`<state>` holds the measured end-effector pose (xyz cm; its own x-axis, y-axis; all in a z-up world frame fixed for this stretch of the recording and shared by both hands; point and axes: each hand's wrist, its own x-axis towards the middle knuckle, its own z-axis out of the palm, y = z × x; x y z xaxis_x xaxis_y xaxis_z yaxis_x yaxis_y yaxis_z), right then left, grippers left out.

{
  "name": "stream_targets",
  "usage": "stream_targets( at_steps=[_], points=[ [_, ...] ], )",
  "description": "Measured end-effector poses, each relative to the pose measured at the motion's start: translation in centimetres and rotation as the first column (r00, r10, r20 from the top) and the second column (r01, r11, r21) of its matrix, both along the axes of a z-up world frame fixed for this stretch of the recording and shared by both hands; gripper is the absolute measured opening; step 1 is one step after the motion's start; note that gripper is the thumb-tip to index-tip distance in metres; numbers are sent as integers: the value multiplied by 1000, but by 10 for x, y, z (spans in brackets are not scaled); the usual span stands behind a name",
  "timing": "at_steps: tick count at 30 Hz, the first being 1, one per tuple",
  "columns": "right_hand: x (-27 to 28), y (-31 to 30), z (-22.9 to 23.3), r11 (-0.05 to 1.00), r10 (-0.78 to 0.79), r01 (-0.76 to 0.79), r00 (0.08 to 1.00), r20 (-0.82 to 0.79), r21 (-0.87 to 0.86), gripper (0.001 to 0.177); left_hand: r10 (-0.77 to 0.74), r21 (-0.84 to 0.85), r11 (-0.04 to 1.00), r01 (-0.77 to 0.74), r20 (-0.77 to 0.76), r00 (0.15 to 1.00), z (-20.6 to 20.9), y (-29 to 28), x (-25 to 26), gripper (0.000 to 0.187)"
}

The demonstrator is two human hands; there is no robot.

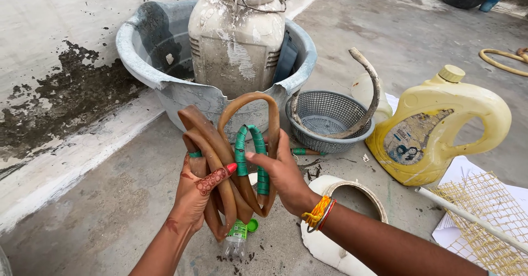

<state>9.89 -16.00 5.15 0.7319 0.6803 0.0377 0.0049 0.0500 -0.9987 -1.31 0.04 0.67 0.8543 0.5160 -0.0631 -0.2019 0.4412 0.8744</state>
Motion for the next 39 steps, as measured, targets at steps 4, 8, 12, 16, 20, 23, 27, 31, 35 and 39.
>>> stream_targets(
  at_steps=[4,8,12,16,20,23,27,31,35,39],
  points=[
    [2,2,5,987,96,-92,995,25,-129,132,25,-13,1000,-26,-23,999,-1,-1,0,81],
    [-13,4,26,933,55,-18,994,92,-359,141,-2,-31,1000,2,2,1000,3,-1,-3,74],
    [-16,-2,38,973,190,-200,978,-89,-117,141,-101,10,995,101,105,989,10,-2,-5,66],
    [-7,-6,24,973,170,-183,980,-99,-138,139,-127,-4,992,129,150,980,12,-3,-2,64],
    [-8,-7,28,959,213,-241,959,-188,-146,135,-158,-25,987,161,96,983,17,-3,-2,66],
    [-13,-3,30,940,292,-325,925,-244,-104,134,-183,-47,981,188,87,979,19,-3,1,68],
    [-9,0,22,937,278,-308,943,-183,-163,129,-178,-41,983,181,65,982,18,-1,5,71],
    [-19,4,34,953,226,-237,971,-77,-189,122,-206,-16,978,209,122,971,21,2,3,67],
    [-29,8,53,961,240,-235,971,17,-146,112,-204,-46,976,212,126,971,23,8,3,70],
    [-29,10,55,954,285,-288,957,-43,-78,102,-207,-52,975,214,118,971,31,5,1,70]
  ],
)
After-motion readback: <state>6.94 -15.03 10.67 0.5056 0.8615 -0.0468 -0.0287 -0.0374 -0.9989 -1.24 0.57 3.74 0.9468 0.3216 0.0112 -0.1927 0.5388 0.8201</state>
